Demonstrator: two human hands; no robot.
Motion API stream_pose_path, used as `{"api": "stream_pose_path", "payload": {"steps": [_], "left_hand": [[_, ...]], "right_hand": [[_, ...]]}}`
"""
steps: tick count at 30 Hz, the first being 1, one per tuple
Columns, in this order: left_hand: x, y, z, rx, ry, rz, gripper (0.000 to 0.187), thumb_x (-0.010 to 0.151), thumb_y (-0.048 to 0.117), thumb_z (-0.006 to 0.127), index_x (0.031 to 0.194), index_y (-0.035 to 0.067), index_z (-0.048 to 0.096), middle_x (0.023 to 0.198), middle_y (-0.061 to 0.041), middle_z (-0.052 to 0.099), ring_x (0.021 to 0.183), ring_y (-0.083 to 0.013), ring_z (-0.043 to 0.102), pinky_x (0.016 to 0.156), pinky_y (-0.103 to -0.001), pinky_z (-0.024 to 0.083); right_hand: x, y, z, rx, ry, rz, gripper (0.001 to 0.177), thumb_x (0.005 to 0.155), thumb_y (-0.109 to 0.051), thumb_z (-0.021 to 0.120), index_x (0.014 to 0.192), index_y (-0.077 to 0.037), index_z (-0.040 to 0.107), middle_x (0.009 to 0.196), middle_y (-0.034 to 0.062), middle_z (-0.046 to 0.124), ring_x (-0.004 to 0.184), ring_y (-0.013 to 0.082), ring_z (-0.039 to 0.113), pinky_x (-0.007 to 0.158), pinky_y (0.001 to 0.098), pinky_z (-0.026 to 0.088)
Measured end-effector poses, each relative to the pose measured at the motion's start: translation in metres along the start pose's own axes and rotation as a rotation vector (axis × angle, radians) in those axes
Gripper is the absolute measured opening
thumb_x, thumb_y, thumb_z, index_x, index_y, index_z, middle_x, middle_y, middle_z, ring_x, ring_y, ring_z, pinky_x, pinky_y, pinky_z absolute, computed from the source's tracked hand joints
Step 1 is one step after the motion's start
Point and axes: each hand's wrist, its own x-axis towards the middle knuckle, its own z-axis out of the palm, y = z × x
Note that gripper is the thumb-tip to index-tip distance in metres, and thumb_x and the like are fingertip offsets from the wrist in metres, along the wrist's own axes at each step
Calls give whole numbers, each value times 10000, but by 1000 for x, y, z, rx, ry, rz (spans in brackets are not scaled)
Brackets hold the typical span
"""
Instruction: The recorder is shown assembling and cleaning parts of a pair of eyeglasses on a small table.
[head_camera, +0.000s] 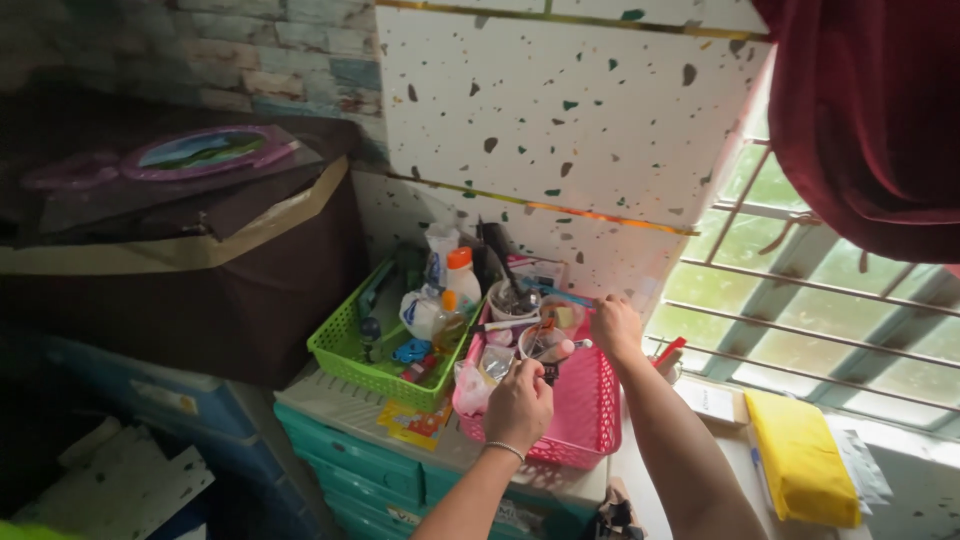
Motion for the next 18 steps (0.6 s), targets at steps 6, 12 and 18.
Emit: {"api": "stream_pose_path", "payload": {"steps": [6,12,18], "left_hand": [[0,2,0,19,-32,-39,143,882,131,600,1012,73,618,1033,-156,698,894,-393,683,767,-485,547],[-1,2,1,18,-21,-29,143,877,136,602,1003,71,619,1040,-157,699,903,-395,682,767,-489,547],[0,-3,6,38,-19,-25,122,889,148,589,992,90,620,1021,-153,695,895,-398,680,767,-501,540]], "right_hand": [[2,-7,-8,-28,-44,-18,190,896,-153,588,995,-80,732,1090,149,700,1075,356,654,898,470,539],[2,-12,-13,-58,-60,-14,204,863,-117,577,984,-95,739,1084,146,702,1072,350,656,898,465,539],[4,2,-13,-101,45,-104,160,853,-99,578,927,-72,717,1037,134,694,1037,346,658,866,465,539]]}}
